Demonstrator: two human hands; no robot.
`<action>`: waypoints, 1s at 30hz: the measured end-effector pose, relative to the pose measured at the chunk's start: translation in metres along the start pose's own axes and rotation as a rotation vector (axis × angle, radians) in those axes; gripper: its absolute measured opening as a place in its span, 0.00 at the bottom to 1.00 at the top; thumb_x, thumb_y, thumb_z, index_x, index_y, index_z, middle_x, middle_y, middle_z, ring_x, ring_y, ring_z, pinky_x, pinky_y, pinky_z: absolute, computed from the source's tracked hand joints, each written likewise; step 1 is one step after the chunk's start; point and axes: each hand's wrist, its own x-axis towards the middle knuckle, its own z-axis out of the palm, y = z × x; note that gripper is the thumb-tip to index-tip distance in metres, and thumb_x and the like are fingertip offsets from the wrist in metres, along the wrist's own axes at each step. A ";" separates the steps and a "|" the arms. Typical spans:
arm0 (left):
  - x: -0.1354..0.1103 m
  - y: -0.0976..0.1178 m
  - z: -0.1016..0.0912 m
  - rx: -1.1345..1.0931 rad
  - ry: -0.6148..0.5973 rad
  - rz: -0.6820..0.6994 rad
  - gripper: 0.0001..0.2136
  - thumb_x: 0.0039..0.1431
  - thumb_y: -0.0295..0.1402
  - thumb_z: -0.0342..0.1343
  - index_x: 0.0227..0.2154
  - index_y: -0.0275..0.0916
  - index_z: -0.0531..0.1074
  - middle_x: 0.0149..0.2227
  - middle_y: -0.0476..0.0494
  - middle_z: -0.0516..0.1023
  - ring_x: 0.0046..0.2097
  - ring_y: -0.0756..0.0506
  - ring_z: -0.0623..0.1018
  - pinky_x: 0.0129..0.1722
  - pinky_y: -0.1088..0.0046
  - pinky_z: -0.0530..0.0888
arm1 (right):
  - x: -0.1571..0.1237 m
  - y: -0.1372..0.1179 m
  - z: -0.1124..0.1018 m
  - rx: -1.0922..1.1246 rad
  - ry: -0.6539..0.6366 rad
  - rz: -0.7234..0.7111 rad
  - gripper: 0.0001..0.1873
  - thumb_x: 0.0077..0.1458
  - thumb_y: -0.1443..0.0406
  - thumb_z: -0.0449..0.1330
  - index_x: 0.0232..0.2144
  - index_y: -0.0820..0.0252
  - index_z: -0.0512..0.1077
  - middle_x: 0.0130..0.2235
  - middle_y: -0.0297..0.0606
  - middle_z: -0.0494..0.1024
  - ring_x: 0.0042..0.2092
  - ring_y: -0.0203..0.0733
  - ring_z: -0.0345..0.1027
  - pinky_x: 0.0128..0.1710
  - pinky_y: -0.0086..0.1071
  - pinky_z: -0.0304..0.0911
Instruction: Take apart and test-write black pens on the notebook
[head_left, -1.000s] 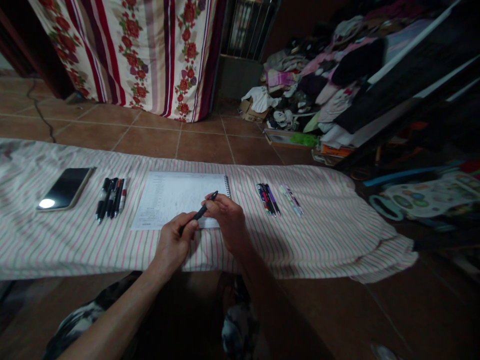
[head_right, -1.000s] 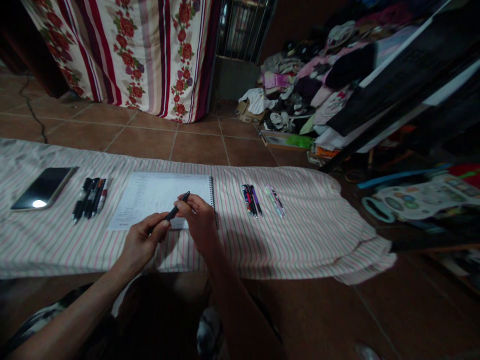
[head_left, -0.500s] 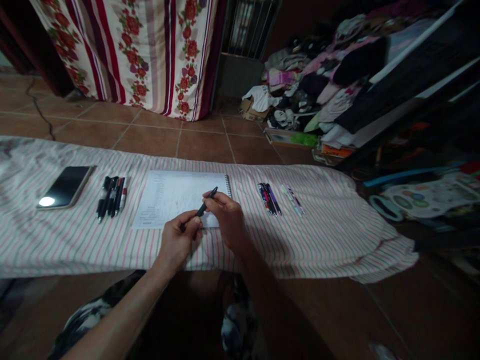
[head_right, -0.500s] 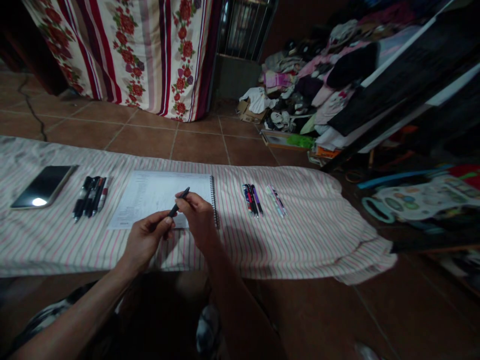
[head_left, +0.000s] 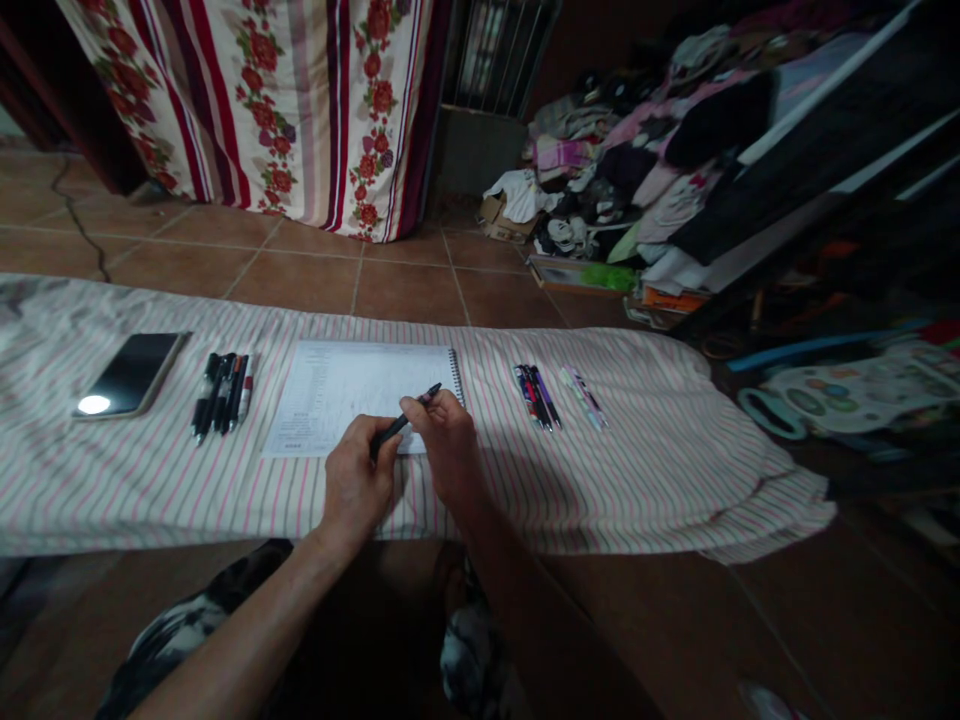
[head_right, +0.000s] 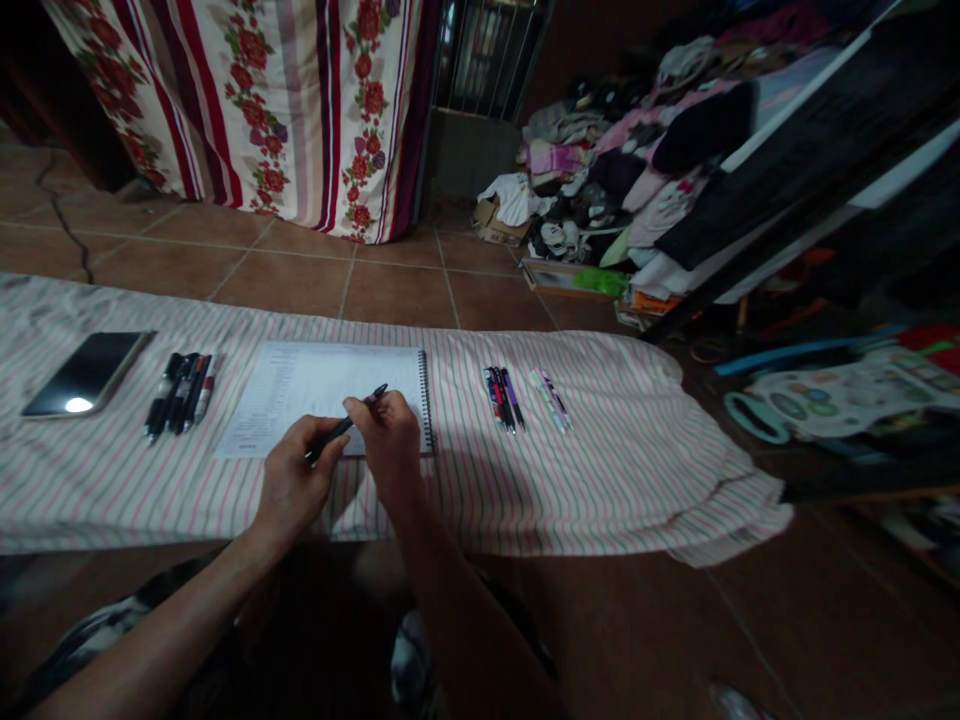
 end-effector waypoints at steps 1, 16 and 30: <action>0.000 0.000 0.000 -0.011 -0.006 -0.001 0.07 0.56 0.33 0.49 0.35 0.39 0.69 0.32 0.46 0.74 0.36 0.46 0.74 0.36 0.71 0.69 | 0.000 0.001 0.000 -0.023 0.004 -0.001 0.16 0.42 0.54 0.61 0.21 0.58 0.60 0.20 0.25 0.61 0.23 0.31 0.55 0.24 0.26 0.53; -0.002 -0.007 0.007 -0.112 0.060 0.020 0.11 0.55 0.36 0.52 0.39 0.40 0.73 0.31 0.46 0.76 0.34 0.47 0.74 0.36 0.72 0.70 | -0.006 0.003 0.006 -0.030 0.021 0.034 0.17 0.42 0.55 0.60 0.20 0.57 0.58 0.19 0.24 0.59 0.22 0.31 0.53 0.23 0.26 0.52; 0.008 0.012 -0.005 -0.419 -0.023 -0.384 0.13 0.47 0.38 0.58 0.32 0.34 0.77 0.19 0.51 0.73 0.20 0.52 0.67 0.22 0.76 0.66 | -0.003 -0.007 -0.010 0.101 -0.265 -0.015 0.18 0.50 0.57 0.55 0.43 0.56 0.70 0.28 0.30 0.70 0.29 0.32 0.62 0.33 0.28 0.60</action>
